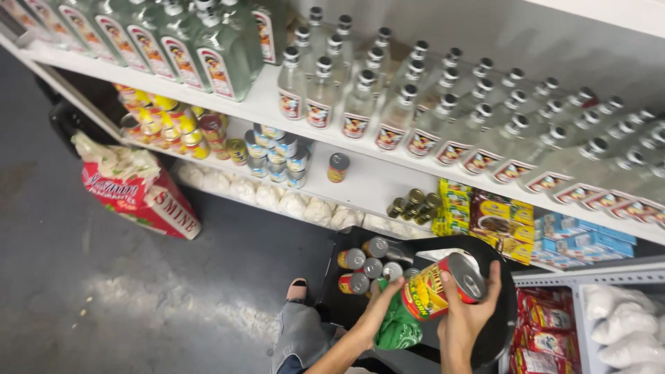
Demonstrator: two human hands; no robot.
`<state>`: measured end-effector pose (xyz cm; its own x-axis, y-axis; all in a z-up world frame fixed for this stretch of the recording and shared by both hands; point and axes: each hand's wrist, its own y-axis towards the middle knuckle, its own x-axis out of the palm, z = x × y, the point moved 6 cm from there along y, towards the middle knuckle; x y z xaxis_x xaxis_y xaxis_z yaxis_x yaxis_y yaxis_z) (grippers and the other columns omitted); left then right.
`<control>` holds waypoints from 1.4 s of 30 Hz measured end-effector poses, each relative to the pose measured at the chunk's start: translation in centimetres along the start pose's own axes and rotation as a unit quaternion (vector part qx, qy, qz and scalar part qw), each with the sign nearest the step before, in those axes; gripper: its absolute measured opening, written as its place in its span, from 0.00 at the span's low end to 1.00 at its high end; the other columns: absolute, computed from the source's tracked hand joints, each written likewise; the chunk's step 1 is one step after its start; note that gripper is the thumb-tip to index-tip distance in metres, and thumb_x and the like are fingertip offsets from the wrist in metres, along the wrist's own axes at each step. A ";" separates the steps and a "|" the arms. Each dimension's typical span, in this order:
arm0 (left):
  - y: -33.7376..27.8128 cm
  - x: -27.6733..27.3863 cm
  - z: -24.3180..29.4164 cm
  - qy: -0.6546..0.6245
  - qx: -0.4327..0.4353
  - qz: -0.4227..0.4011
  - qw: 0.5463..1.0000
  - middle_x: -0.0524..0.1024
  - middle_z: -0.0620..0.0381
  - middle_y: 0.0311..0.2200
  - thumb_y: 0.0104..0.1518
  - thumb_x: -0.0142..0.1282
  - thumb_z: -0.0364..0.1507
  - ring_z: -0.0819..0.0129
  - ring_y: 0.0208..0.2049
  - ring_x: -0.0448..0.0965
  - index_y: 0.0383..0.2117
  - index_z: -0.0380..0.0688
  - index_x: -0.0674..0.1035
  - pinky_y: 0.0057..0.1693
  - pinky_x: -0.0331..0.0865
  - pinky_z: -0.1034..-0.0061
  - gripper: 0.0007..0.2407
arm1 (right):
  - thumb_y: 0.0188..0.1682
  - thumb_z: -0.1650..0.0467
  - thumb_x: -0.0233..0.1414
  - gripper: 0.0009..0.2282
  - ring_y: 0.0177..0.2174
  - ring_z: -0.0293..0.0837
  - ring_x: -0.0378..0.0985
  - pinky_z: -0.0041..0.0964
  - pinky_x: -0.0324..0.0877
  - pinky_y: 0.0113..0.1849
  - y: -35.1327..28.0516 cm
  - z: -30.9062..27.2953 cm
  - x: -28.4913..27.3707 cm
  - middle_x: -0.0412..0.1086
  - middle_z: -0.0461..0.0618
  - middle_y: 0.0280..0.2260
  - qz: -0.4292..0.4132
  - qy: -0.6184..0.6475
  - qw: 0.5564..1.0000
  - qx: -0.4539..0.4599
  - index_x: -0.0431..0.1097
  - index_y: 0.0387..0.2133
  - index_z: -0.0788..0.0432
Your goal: Wiping canned goods with a cloth and organizing them on a stool and shelves in a grocery store.
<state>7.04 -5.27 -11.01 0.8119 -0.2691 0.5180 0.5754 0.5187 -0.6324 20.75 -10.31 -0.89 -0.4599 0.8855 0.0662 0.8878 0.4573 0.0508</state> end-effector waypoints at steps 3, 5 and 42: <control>2.3 -1.5 -1.0 -0.202 -0.135 -0.203 0.949 0.75 0.50 0.57 0.58 0.47 0.53 0.62 0.52 0.75 0.62 0.45 0.73 0.57 0.66 0.69 0.31 | 0.37 0.84 0.56 0.42 0.51 0.49 0.67 0.35 0.64 0.51 -0.9 1.6 4.5 0.56 0.57 0.57 -0.043 -0.026 0.999 -0.018 0.46 0.70 0.63; 2.7 -3.3 0.4 -0.259 -0.133 -0.172 0.941 0.78 0.50 0.54 0.60 0.49 0.49 0.61 0.50 0.77 0.59 0.43 0.76 0.57 0.69 0.68 0.27 | 0.37 0.83 0.57 0.39 0.51 0.49 0.69 0.36 0.65 0.52 -1.1 2.3 7.1 0.59 0.59 0.59 -0.068 -0.050 0.996 0.011 0.51 0.67 0.66; 19.1 -25.7 -10.7 -0.095 -0.112 0.040 0.988 0.71 0.50 0.57 0.45 0.59 0.20 0.60 0.55 0.73 0.67 0.56 0.53 0.58 0.70 0.66 0.39 | 0.29 0.82 0.68 0.38 0.48 0.55 0.68 0.46 0.66 0.53 29.6 40.3 31.7 0.62 0.58 0.52 -0.460 -0.455 0.739 -0.190 0.56 0.56 0.62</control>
<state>-1.82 2.83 -42.59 0.8349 -0.0655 0.5465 0.5346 0.3332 -0.7767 33.04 34.62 -37.41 -0.5118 -0.0177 -0.8589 0.0593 0.9967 -0.0559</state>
